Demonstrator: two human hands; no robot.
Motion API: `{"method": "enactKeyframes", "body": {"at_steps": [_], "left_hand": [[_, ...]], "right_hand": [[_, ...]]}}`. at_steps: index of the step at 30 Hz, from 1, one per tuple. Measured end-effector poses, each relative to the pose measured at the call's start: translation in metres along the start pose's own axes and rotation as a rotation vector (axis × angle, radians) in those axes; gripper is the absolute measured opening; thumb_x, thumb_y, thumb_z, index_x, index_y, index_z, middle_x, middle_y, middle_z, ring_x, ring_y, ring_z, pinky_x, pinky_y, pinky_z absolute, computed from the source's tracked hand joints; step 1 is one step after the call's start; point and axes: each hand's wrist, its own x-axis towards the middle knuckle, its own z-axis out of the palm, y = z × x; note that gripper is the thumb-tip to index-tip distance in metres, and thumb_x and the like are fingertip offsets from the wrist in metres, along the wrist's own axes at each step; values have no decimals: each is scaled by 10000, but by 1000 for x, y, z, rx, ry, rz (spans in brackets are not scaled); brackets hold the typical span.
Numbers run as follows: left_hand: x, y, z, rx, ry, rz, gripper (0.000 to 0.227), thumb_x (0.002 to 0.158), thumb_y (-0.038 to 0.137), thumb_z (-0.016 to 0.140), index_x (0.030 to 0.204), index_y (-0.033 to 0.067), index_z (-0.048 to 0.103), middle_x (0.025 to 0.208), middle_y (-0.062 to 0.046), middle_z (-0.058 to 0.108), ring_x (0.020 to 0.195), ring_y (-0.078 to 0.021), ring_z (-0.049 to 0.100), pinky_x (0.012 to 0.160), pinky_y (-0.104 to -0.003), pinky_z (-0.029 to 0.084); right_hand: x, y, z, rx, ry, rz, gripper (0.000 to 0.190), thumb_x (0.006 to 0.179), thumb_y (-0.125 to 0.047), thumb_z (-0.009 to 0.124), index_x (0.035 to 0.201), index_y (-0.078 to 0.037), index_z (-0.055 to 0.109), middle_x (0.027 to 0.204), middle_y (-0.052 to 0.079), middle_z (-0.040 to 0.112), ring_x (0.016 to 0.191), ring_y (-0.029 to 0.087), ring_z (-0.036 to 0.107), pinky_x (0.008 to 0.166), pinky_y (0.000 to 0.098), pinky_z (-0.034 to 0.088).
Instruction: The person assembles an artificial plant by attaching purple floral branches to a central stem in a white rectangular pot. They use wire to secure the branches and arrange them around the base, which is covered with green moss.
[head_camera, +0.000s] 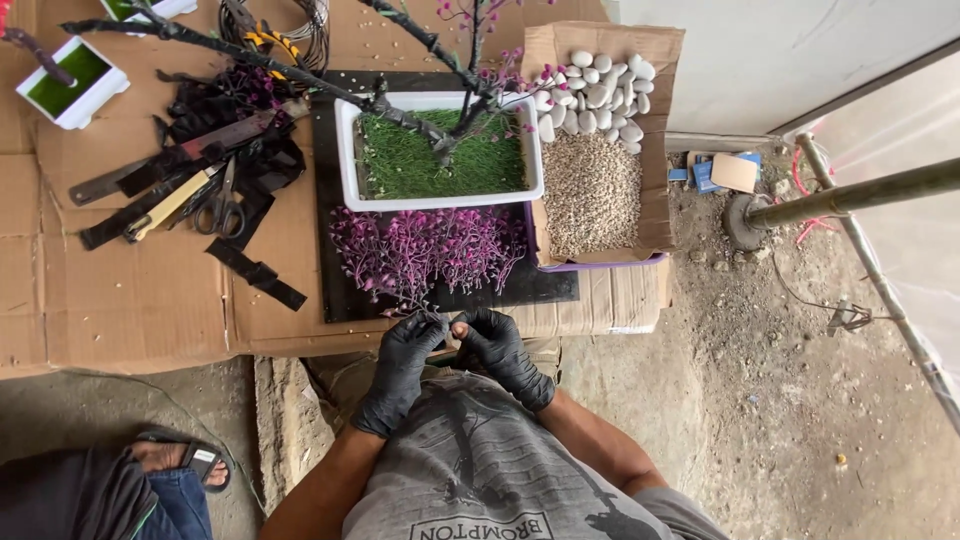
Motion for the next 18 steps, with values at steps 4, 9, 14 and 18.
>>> {"method": "enactKeyframes", "body": {"at_steps": [4,9,14,18], "left_hand": [[-5,18,-11,104,-12,74,407,913,253,824,1256,54,731,1068,-243,774,1107,-418,704,983,-580,554],[-6,61,-16,451,146,299,178,846,244,850,1016,209,810,848,-2,780,838,-99,702,803,-340,585],[-4,105,-9,566,185,399,168,856,273,866,956,163,788,782,-22,760,782,-151,719,685,-373,578],[17,97,-18,452,1,310,148,886,301,849,956,179,802,820,-45,796,810,-121,754,693,-310,617]], "right_hand": [[43,1,-20,-329,163,-317,73,884,-173,834,945,-139,813,690,41,649,550,116,568,597,274,517],[76,-9,-45,-915,422,-473,157,911,-200,733,1054,-263,749,847,51,692,732,337,713,613,472,584],[83,-7,-55,-1074,382,-165,184,957,-359,633,1105,-273,702,896,65,734,822,395,734,732,543,604],[89,-4,-55,-1092,368,-96,212,971,-350,600,1140,-262,692,865,99,766,838,409,742,766,554,603]]}}
